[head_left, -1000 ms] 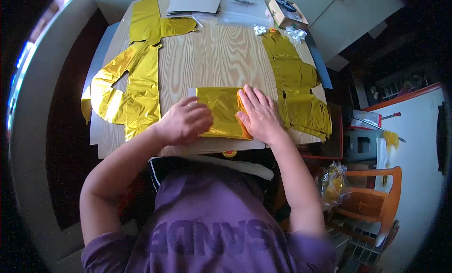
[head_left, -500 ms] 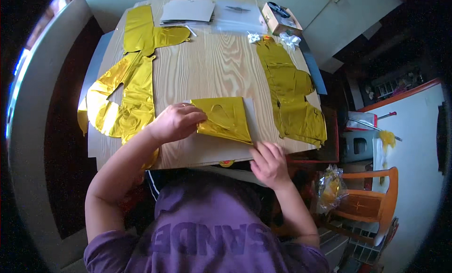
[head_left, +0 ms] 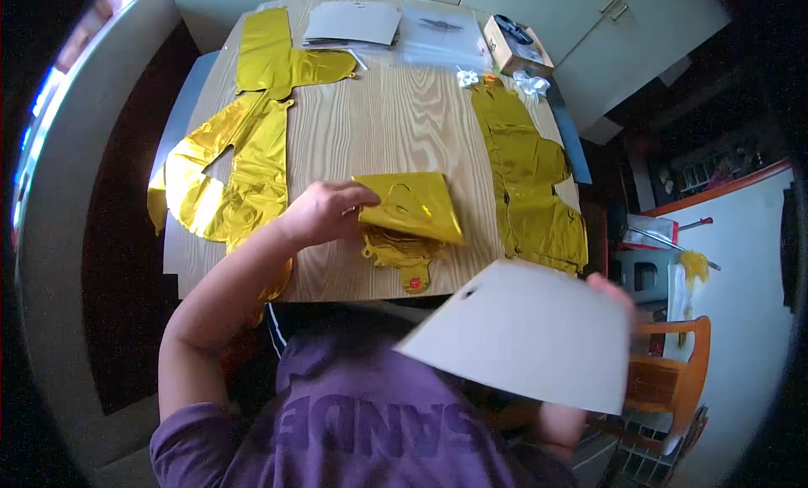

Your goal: Folding and placing gold foil balloons into plastic sleeves with cardboard inserts.

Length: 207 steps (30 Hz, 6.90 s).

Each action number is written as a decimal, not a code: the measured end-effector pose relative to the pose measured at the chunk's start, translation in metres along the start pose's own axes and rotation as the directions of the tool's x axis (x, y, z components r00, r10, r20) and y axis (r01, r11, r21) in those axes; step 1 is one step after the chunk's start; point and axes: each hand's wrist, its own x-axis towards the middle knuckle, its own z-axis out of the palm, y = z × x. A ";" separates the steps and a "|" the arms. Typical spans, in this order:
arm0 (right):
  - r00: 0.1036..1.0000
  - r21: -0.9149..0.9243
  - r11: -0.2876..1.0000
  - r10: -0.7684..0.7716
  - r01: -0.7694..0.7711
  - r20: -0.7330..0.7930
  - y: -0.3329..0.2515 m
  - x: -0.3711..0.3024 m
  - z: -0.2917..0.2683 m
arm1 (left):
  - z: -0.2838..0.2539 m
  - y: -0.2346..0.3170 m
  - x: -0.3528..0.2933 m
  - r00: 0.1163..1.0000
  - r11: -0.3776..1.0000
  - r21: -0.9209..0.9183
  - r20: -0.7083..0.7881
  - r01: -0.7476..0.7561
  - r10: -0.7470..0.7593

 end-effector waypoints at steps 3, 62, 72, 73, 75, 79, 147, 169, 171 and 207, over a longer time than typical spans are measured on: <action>0.999 0.400 0.916 0.003 -0.020 0.041 -0.026 0.043 0.016 | 0.000 -0.001 -0.012 0.988 0.985 0.100 0.079 -0.137 0.130; 0.051 -0.453 0.878 0.451 0.152 0.891 0.027 0.128 0.256 | 0.009 0.085 -0.015 0.770 0.714 0.429 0.063 0.554 -0.635; 0.015 -0.431 0.867 0.448 -0.251 0.894 0.037 0.112 0.243 | 0.016 0.082 -0.026 0.780 0.716 0.407 0.014 0.567 -0.626; -0.004 -0.440 0.832 0.467 -0.339 0.884 0.037 0.113 0.243 | 0.015 0.082 -0.028 0.799 0.732 0.413 0.019 0.542 -0.601; -0.037 -0.409 0.717 0.474 -0.565 0.880 0.037 0.116 0.238 | 0.013 0.085 -0.032 0.826 0.764 0.397 0.025 0.509 -0.563; -0.042 -0.397 0.609 0.512 -0.687 0.858 0.056 0.123 0.240 | 0.014 0.090 -0.040 0.847 0.798 0.323 -0.022 0.509 -0.531; 0.681 -0.463 0.651 -0.115 0.601 0.723 0.062 0.060 0.238 | 0.022 0.036 0.039 0.587 0.579 -0.097 0.121 0.810 -0.801; 0.491 -0.335 0.733 0.001 0.592 0.871 0.046 0.025 0.209 | 0.024 0.066 0.053 0.652 0.634 0.325 0.063 0.702 -0.755; 0.496 -0.333 0.733 -0.007 0.593 0.868 0.045 0.025 0.209 | 0.025 0.082 0.048 0.825 0.773 0.408 0.077 0.486 -0.560; 0.473 -0.325 0.758 0.025 0.565 0.881 0.049 0.030 0.208 | 0.039 0.053 -0.004 0.922 0.833 0.402 0.237 -0.381 0.307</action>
